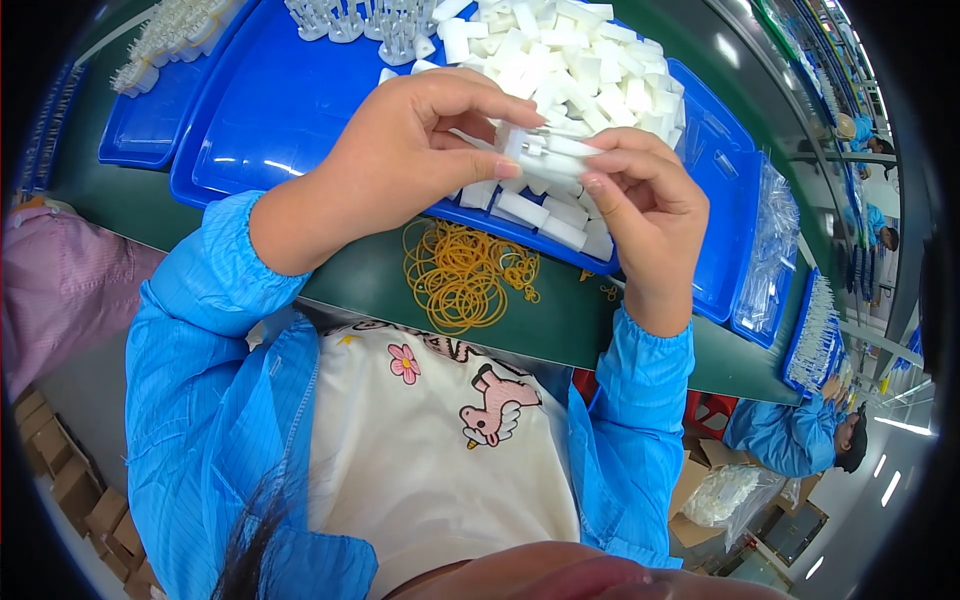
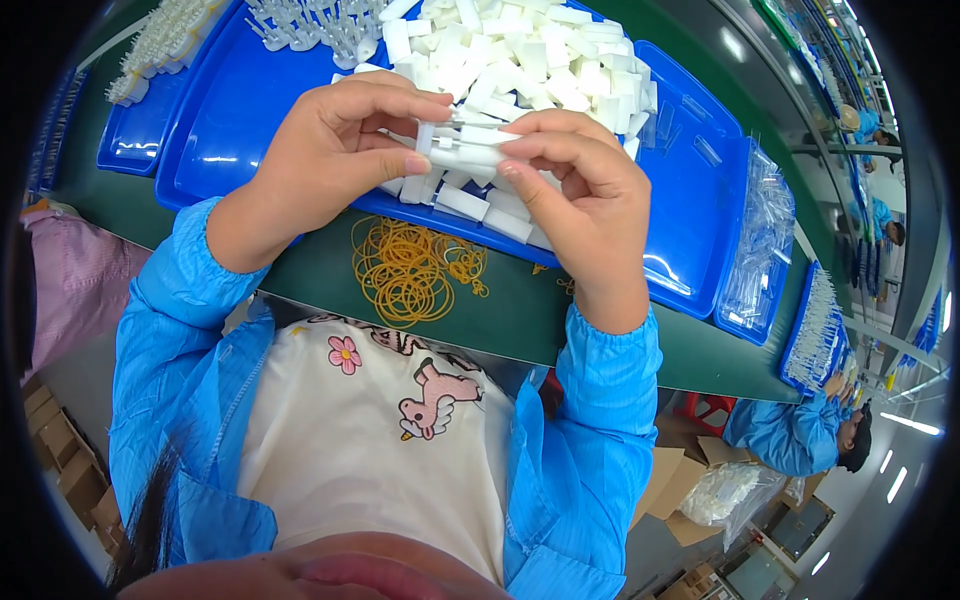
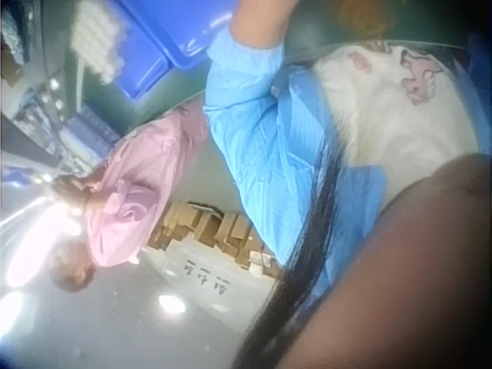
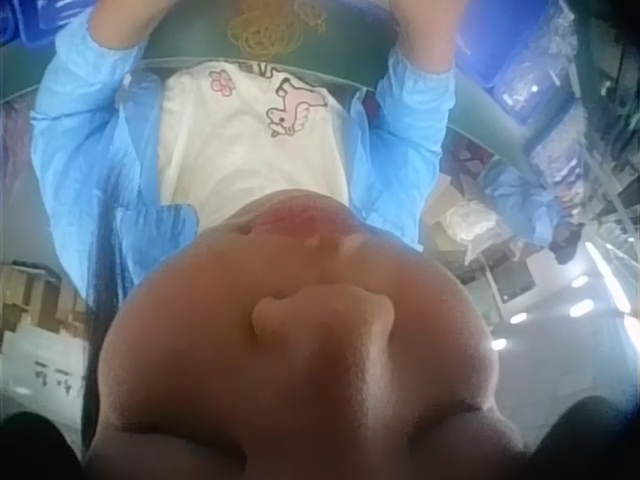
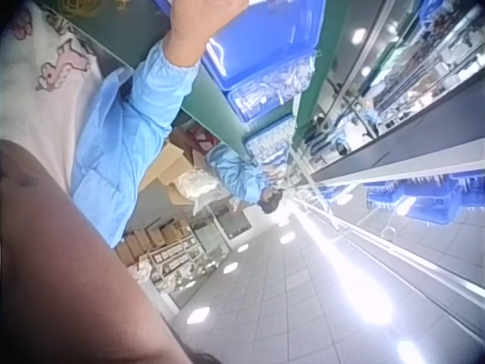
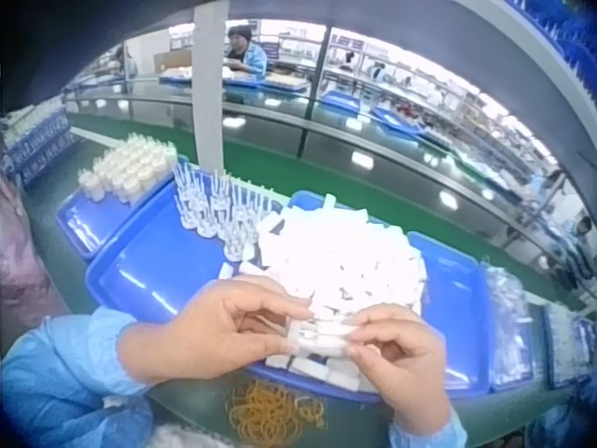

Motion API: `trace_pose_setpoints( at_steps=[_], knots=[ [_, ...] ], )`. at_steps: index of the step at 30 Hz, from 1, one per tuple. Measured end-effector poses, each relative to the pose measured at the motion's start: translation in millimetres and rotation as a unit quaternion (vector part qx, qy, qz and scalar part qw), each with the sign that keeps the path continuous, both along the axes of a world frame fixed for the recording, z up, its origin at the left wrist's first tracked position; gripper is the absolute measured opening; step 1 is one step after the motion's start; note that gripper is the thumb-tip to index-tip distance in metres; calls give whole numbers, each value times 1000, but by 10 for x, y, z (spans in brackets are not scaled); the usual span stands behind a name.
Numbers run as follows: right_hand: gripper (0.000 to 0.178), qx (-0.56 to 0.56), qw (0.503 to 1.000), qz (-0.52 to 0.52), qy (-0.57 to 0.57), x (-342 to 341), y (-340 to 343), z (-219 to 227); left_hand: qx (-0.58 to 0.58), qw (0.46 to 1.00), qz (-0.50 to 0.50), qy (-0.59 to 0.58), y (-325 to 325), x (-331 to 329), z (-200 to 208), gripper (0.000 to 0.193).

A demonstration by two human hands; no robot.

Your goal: The person fits foam pieces around plastic components by hand, secures the assembled bundle with a rubber band, and places it onto a tray.

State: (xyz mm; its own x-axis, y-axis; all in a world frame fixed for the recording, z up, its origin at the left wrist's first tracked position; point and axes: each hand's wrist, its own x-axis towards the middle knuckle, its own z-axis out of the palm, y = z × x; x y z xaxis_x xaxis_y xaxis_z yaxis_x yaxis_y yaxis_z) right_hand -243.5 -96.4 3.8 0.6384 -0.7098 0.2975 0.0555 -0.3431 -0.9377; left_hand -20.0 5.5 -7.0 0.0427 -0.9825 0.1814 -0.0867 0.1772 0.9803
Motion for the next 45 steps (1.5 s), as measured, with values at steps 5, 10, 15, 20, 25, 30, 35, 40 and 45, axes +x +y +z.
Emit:
trace_pose_setpoints(
  at_steps=[5, 10, 15, 20, 25, 30, 35, 40, 45],
  knots=[
    [19, -177, 983, 25, 45, 59, 31, -87, -10, 999, -1, -39, 21, -41, 14, 38],
    [23, -164, 983, -82, -11, 124, 32, -54, -29, 998, 31, 39, -47, -14, -77, 37],
    [27, -378, 902, 33, 206, 43, -229, -17, 8, 986, 97, 134, -53, 57, -12, 35],
    [26, -420, 871, 55, 250, 179, -170, -85, 54, 973, 100, 199, -92, 120, -43, 36],
    [27, -426, 855, -11, 298, 85, 95, 62, 23, 953, 45, 300, -228, -10, -207, 22],
    [30, -392, 899, -8, 197, 115, 41, 33, 13, 962, 62, 264, -103, 14, -98, 22],
    [22, -223, 965, -67, 123, -12, -93, -104, 36, 967, 45, 247, -60, 12, -15, 25],
    [19, -144, 986, -59, 54, -86, -209, -254, 37, 967, 44, 246, -69, 11, -22, 26],
    [16, -75, 992, -96, 32, -33, -155, -208, 34, 965, 45, 255, -76, 6, -15, 26]
  ],
)
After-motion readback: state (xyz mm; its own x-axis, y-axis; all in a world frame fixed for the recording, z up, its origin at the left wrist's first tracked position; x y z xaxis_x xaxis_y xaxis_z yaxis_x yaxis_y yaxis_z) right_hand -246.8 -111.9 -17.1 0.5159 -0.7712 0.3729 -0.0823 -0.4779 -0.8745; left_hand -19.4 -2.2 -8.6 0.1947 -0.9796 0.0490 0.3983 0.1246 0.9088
